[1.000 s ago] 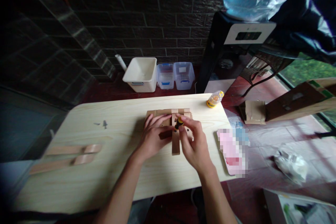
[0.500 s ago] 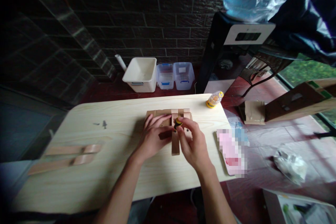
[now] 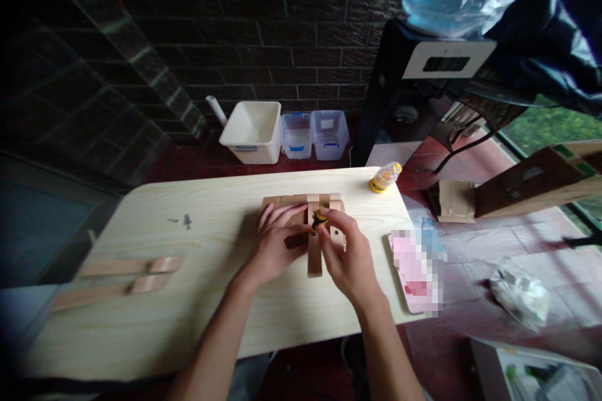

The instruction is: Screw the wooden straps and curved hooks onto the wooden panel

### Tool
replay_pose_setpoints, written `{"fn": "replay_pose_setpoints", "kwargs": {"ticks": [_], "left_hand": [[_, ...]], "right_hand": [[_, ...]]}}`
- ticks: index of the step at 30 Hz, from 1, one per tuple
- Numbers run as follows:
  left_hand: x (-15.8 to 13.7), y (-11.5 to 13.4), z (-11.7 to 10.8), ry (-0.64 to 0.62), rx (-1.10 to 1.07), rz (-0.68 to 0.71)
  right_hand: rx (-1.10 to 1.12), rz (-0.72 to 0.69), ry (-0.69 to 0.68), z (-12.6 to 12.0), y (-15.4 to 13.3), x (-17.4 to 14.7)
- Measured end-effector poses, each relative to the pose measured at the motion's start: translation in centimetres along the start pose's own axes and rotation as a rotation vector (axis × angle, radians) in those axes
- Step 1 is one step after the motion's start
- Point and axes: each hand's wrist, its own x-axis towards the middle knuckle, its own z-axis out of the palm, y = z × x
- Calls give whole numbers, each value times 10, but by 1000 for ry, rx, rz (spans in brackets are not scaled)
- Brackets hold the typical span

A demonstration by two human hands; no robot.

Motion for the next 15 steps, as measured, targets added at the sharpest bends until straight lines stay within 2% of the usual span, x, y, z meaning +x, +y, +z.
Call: {"fn": "replay_pose_setpoints", "kwargs": {"ticks": [15], "left_hand": [[0, 0, 1, -1, 7, 4]], "right_hand": [[-22, -18, 0, -1, -1, 0]]}}
